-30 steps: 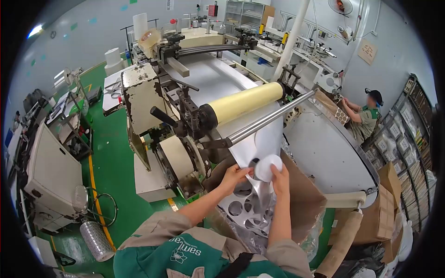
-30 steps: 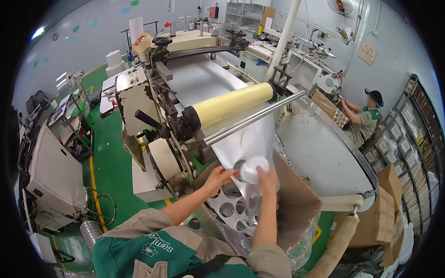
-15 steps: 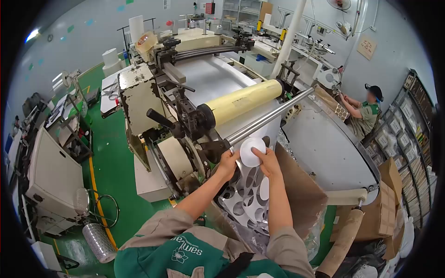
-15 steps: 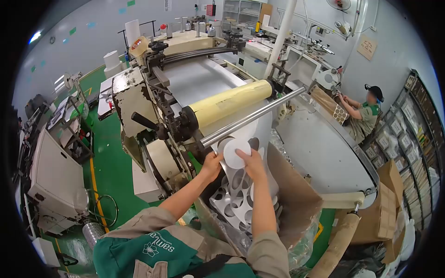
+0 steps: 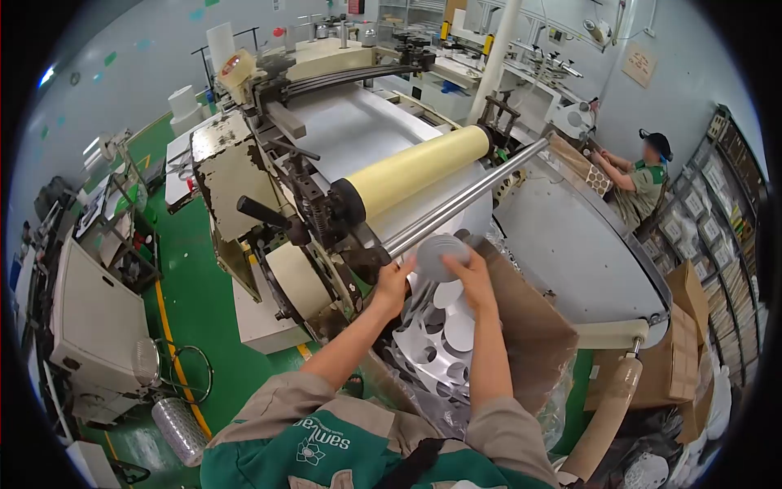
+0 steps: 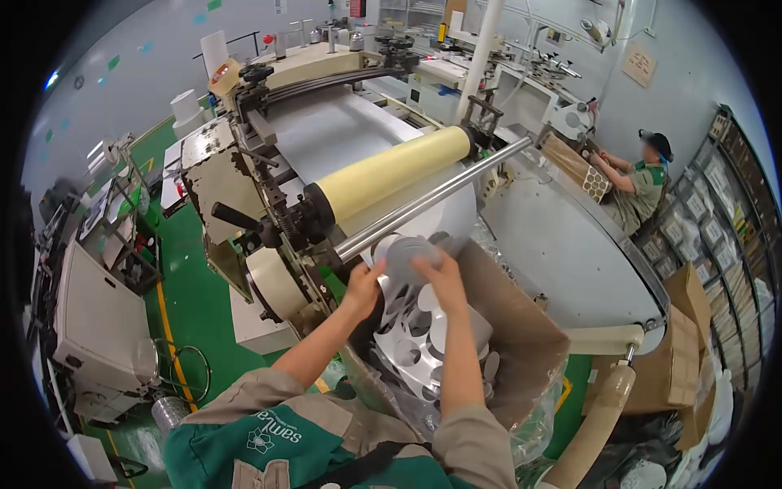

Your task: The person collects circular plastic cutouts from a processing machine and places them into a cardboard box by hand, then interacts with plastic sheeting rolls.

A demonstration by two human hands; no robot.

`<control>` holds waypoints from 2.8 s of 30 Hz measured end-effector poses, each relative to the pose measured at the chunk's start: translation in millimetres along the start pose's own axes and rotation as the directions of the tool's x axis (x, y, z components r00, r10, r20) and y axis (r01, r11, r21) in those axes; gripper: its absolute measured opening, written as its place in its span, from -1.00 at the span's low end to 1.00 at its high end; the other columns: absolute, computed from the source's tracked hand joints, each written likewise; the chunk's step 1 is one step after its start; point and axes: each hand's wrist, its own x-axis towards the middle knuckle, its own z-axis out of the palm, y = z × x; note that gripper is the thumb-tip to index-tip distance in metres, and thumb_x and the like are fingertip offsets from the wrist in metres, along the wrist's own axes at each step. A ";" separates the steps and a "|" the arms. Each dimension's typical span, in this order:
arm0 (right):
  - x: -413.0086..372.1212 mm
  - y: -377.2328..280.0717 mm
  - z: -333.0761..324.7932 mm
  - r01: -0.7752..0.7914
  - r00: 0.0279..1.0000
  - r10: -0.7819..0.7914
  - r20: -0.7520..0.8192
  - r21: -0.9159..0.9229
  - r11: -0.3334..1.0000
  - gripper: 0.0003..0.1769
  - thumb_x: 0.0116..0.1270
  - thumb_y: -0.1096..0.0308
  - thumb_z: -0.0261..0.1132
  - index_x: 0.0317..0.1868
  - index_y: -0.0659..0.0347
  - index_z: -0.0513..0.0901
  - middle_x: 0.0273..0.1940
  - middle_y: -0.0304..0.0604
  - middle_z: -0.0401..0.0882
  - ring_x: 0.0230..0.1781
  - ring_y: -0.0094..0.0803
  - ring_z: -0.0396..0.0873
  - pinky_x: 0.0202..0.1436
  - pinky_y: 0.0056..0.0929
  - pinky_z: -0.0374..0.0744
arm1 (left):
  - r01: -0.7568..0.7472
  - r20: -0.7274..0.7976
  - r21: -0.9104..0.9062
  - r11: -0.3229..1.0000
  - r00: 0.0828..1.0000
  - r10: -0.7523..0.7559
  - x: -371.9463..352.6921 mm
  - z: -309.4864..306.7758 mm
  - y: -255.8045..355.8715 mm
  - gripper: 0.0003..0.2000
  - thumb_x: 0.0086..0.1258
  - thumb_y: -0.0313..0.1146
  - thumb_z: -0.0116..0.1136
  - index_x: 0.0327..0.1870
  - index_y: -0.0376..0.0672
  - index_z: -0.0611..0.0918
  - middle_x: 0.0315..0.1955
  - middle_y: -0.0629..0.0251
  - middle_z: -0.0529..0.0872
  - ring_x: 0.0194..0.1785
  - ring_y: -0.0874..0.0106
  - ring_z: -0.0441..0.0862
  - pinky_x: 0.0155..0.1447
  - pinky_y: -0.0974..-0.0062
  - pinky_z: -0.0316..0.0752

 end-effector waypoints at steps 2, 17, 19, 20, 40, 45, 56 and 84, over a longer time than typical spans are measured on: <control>7.8 7.3 5.4 -0.053 0.995 0.057 0.085 -0.050 0.997 -0.62 0.16 0.41 0.27 0.00 0.34 0.49 -0.17 -0.21 0.55 -0.17 -0.51 0.49 -0.06 -0.52 0.44 | 0.044 0.130 -0.154 0.987 0.991 -0.024 -27.3 16.0 20.8 -0.75 0.34 -0.26 0.04 -0.10 -0.23 0.51 -0.19 0.35 0.61 -0.13 0.53 0.54 -0.05 0.57 0.41; -3.1 8.5 -36.2 -0.009 0.952 0.072 -0.298 0.206 0.978 -0.60 0.18 0.33 0.25 -0.04 0.44 0.48 -0.18 -0.14 0.56 -0.18 -0.44 0.51 -0.09 -0.50 0.43 | -0.028 0.072 -0.447 0.894 0.995 0.068 -14.0 19.3 68.7 -0.76 0.33 -0.25 0.03 -0.14 -0.24 0.48 -0.14 0.28 0.52 0.06 0.38 0.39 0.26 0.43 0.11; -6.2 6.2 -31.8 -0.016 0.972 0.084 -0.220 0.295 0.955 -0.61 0.17 0.36 0.25 -0.04 0.44 0.48 -0.15 -0.12 0.55 -0.19 -0.45 0.52 -0.09 -0.52 0.45 | -0.091 -0.062 -0.422 0.902 0.996 0.071 -6.1 11.5 55.0 -0.76 0.34 -0.26 0.01 -0.12 -0.23 0.48 -0.10 0.28 0.50 0.10 0.40 0.35 0.28 0.44 0.08; -9.6 9.2 -32.1 -0.037 0.976 0.103 -0.190 0.321 0.946 -0.61 0.17 0.37 0.26 -0.04 0.44 0.48 -0.14 -0.12 0.55 -0.20 -0.47 0.52 -0.09 -0.52 0.45 | -0.115 -0.128 -0.405 0.907 0.989 0.068 -0.1 6.4 45.3 -0.76 0.35 -0.26 0.00 -0.10 -0.23 0.47 -0.08 0.28 0.49 0.12 0.42 0.33 0.29 0.45 0.07; -62.2 96.6 -109.3 0.301 0.789 0.190 -0.584 0.638 0.709 -0.52 0.23 0.35 0.24 0.15 0.20 0.34 0.04 -0.20 0.44 0.04 -0.37 0.44 0.11 -0.36 0.43 | -0.118 0.030 -0.211 0.970 0.991 0.128 -18.5 8.5 58.8 -0.66 0.39 -0.32 -0.10 0.09 -0.35 0.33 0.07 0.12 0.44 0.15 0.34 0.40 0.26 0.38 0.28; -61.0 44.7 -76.1 0.152 0.915 0.135 -0.381 0.634 0.758 -0.56 0.21 0.42 0.23 0.08 0.37 0.36 -0.02 -0.11 0.48 -0.07 -0.37 0.50 0.04 -0.38 0.47 | -0.152 -0.014 -0.162 0.975 0.988 0.151 0.4 13.3 62.0 -0.64 0.41 -0.22 -0.16 0.12 -0.25 0.35 0.04 0.27 0.47 0.16 0.39 0.37 0.22 0.38 0.27; -4.7 23.2 8.3 -0.066 0.998 0.062 0.030 0.173 0.983 -0.59 0.16 0.34 0.28 -0.01 0.34 0.48 -0.18 -0.22 0.55 -0.19 -0.55 0.47 -0.09 -0.56 0.44 | -0.017 0.123 -0.058 0.998 0.992 0.024 -25.1 3.6 17.2 -0.76 0.41 -0.34 -0.12 0.02 -0.21 0.40 -0.03 0.32 0.52 0.03 0.46 0.49 0.13 0.40 0.37; -20.1 57.5 -7.2 -0.012 0.982 0.097 -0.161 0.458 0.889 -0.57 0.18 0.38 0.26 0.04 0.35 0.43 -0.11 -0.14 0.53 -0.15 -0.45 0.49 -0.05 -0.50 0.48 | 0.012 0.073 -0.008 1.000 0.997 -0.011 -34.7 17.7 24.6 -0.65 0.41 -0.27 -0.10 0.11 -0.29 0.34 0.02 0.18 0.49 0.11 0.37 0.43 0.20 0.41 0.31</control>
